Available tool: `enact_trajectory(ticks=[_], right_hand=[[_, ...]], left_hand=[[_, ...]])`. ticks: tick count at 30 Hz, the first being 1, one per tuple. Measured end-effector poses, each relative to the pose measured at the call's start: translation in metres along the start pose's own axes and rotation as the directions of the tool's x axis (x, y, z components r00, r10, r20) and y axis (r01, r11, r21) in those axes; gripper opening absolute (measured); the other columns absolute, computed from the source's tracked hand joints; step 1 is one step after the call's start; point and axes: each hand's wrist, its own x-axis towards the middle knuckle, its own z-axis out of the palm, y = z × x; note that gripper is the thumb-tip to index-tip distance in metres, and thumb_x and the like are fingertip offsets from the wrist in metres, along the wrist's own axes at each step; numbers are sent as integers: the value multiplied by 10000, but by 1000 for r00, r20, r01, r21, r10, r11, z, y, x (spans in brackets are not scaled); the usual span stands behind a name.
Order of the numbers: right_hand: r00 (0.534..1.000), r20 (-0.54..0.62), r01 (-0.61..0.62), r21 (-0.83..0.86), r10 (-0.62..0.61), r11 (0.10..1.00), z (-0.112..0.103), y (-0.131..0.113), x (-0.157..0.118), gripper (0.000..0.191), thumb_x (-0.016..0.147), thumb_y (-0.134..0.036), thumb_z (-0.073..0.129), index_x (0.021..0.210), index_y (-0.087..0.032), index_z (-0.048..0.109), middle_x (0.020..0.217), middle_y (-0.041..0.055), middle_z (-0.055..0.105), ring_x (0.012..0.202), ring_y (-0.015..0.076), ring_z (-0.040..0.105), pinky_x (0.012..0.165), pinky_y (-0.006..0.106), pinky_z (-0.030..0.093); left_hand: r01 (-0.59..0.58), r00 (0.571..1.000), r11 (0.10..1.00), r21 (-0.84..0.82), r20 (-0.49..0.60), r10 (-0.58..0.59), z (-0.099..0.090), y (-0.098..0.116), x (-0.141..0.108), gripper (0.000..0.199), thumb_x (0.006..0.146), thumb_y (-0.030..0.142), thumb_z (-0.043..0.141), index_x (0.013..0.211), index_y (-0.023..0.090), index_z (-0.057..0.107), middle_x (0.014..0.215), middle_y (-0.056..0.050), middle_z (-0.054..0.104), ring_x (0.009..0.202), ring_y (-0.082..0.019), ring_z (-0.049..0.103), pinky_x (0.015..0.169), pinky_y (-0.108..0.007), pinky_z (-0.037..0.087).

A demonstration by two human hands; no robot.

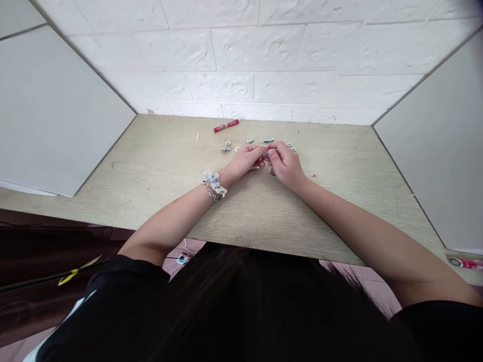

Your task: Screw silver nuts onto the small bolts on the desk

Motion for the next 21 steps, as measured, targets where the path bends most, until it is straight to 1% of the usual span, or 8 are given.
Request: enact_trajectory(ticks=[3, 5, 8, 14, 17, 21], right_hand=[[1000, -25, 11, 35, -10, 999, 1, 1, 0, 606, 886, -798, 391, 1030, -235, 563, 704, -5, 635, 633, 151, 607, 634, 306, 477], [999, -31, 19, 49, -18, 999, 2, 1, -1, 592, 890, -792, 396, 1034, -240, 556, 699, -10, 632, 623, 146, 602, 628, 301, 476], [1000, -18, 26, 49, -25, 998, 1, 0, -1, 588, 893, -787, 396, 988, -233, 569, 687, -14, 620, 594, 134, 577, 611, 297, 465], [1000, 10, -7, 49, 7, 999, -1, -1, 0, 608, 897, -789, 382, 887, -217, 585, 620, -27, 572, 504, 109, 502, 556, 288, 433], [1000, 4, -1, 41, 1, 999, -1, 0, 0, 600, 899, -784, 386, 873, -219, 588, 615, -28, 571, 497, 107, 496, 553, 287, 427], [1000, 4, -8, 45, 8, 999, -1, 1, 0, 594, 905, -774, 390, 904, -220, 605, 608, -34, 569, 489, 104, 491, 548, 283, 424]], left_hand=[[15, 1000, 1000, -20, -11, -16, 0, 0, 0, 358, 935, 224, 566, 591, 132, 528, 572, 38, 524, 534, -27, 519, 557, -163, 383], [22, 1000, 999, -34, -16, -23, 0, 0, -1, 351, 930, 229, 577, 596, 132, 533, 572, 39, 524, 536, -28, 521, 563, -165, 388], [10, 1000, 999, -51, -12, -11, 0, 1, -1, 354, 933, 220, 569, 592, 129, 545, 557, 34, 525, 523, -31, 512, 549, -167, 376], [-5, 1000, 997, -79, -8, 4, -1, 1, -1, 332, 933, 211, 564, 613, 124, 580, 558, 26, 537, 524, -39, 515, 543, -174, 373], [-11, 1000, 997, -80, -6, 11, -2, 0, 0, 334, 932, 223, 575, 613, 125, 583, 565, 27, 546, 531, -37, 519, 556, -171, 383], [-13, 1000, 998, -68, -13, 12, -1, 2, -1, 375, 954, 233, 553, 597, 125, 575, 556, 22, 556, 520, -36, 509, 553, -173, 381]])
